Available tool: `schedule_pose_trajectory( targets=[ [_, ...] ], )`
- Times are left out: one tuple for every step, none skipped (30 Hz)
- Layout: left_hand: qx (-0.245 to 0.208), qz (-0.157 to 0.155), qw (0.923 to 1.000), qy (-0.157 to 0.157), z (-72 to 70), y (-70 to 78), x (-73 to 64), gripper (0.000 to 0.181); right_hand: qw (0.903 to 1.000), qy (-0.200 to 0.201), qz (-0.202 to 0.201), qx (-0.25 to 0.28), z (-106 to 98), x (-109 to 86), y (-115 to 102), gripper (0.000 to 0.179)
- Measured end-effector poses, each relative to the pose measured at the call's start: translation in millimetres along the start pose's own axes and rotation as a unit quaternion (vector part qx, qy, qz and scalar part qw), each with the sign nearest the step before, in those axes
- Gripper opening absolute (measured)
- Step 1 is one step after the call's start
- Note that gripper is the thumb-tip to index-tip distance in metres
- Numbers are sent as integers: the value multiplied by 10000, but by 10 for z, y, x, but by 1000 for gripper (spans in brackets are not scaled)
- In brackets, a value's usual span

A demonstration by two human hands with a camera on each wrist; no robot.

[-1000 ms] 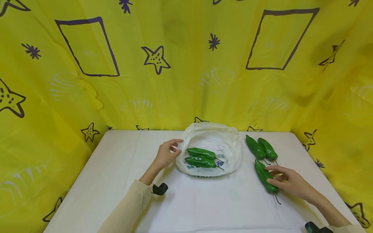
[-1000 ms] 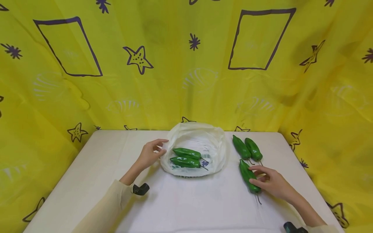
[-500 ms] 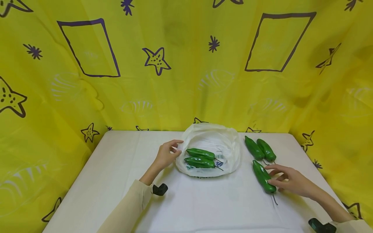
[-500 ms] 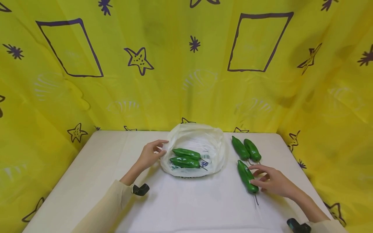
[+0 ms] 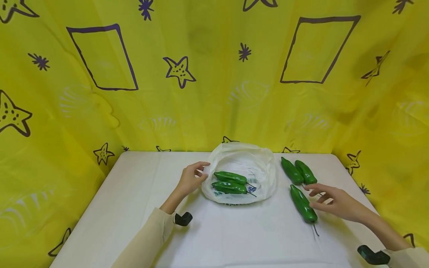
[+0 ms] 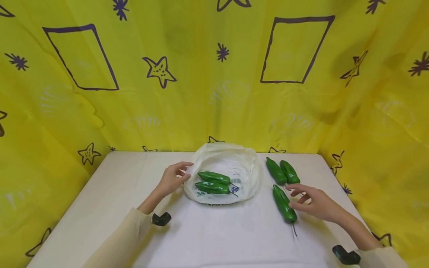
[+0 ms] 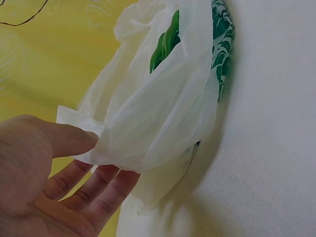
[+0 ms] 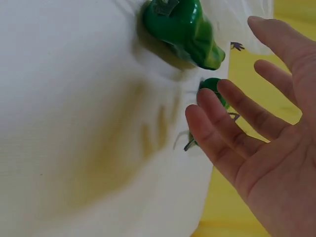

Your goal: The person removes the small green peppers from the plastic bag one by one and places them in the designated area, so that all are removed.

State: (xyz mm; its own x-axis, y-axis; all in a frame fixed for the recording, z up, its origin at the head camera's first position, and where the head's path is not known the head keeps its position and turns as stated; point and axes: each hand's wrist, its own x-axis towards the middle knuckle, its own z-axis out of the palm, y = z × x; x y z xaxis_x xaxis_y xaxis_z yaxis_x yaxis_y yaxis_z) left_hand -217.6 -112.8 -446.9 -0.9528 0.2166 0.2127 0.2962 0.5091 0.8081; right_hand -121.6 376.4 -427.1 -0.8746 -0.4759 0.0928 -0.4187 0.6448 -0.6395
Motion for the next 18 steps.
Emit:
schedule_pose_trajectory(
  targets=[
    [-6, 5, 10000, 8, -3, -1, -3, 38, 9999, 138, -24, -98, 1, 10, -20, 50],
    [-15, 7, 10000, 13, -5, -2, -5, 38, 9994, 274, -43, -202, 2, 21, -43, 50],
    [-21, 2, 10000, 16, -6, -3, -5, 39, 9988, 395, -43, -291, 3, 34, -64, 51],
    [-21, -1, 10000, 21, -8, -3, -9, 39, 9980, 498, -52, -381, 1, 49, -84, 51],
    [-32, -12, 10000, 26, -9, -4, -9, 39, 9971, 604, -69, -454, 0, 66, -103, 52],
    [-37, -16, 10000, 30, -10, -4, -10, 39, 9962, 692, -88, -529, -2, 83, -116, 53],
    [-46, -18, 10000, 39, -10, -4, -12, 39, 9952, 760, -127, -607, -7, 103, -131, 54],
    [-48, -20, 10000, 46, -10, -4, -12, 39, 9942, 822, -170, -679, -14, 123, -144, 55],
    [-51, -17, 10000, 48, -11, -4, -11, 39, 9928, 897, -220, -756, -21, 144, -156, 55],
    [-47, 0, 10000, 48, -11, -2, -14, 39, 9917, 952, -270, -821, -29, 164, -169, 56],
    [-44, 9, 10000, 47, -11, -2, -13, 39, 9906, 1025, -312, -848, -36, 184, -181, 56],
    [-35, 20, 10000, 44, -10, -1, -12, 39, 9896, 1073, -376, -881, -44, 203, -190, 57],
    [-22, 28, 10000, 43, -10, 1, -11, 39, 9888, 1128, -411, -884, -50, 221, -204, 57],
    [-14, 35, 10000, 42, -10, 3, -11, 39, 9882, 1165, -443, -893, -56, 238, -214, 57],
    [-5, 40, 10000, 43, -10, 7, -12, 40, 9877, 1188, -468, -902, -61, 253, -223, 58],
    [0, 39, 10000, 46, -11, 10, -12, 40, 9876, 1193, -484, -896, -65, 265, -231, 58],
    [-2, 26, 10000, 52, -10, 11, -10, 40, 9875, 1203, -498, -888, -68, 276, -238, 59],
    [-1, 32, 10000, 52, -12, 13, -13, 40, 9876, 1208, -493, -873, -70, 287, -245, 59]
  ],
)
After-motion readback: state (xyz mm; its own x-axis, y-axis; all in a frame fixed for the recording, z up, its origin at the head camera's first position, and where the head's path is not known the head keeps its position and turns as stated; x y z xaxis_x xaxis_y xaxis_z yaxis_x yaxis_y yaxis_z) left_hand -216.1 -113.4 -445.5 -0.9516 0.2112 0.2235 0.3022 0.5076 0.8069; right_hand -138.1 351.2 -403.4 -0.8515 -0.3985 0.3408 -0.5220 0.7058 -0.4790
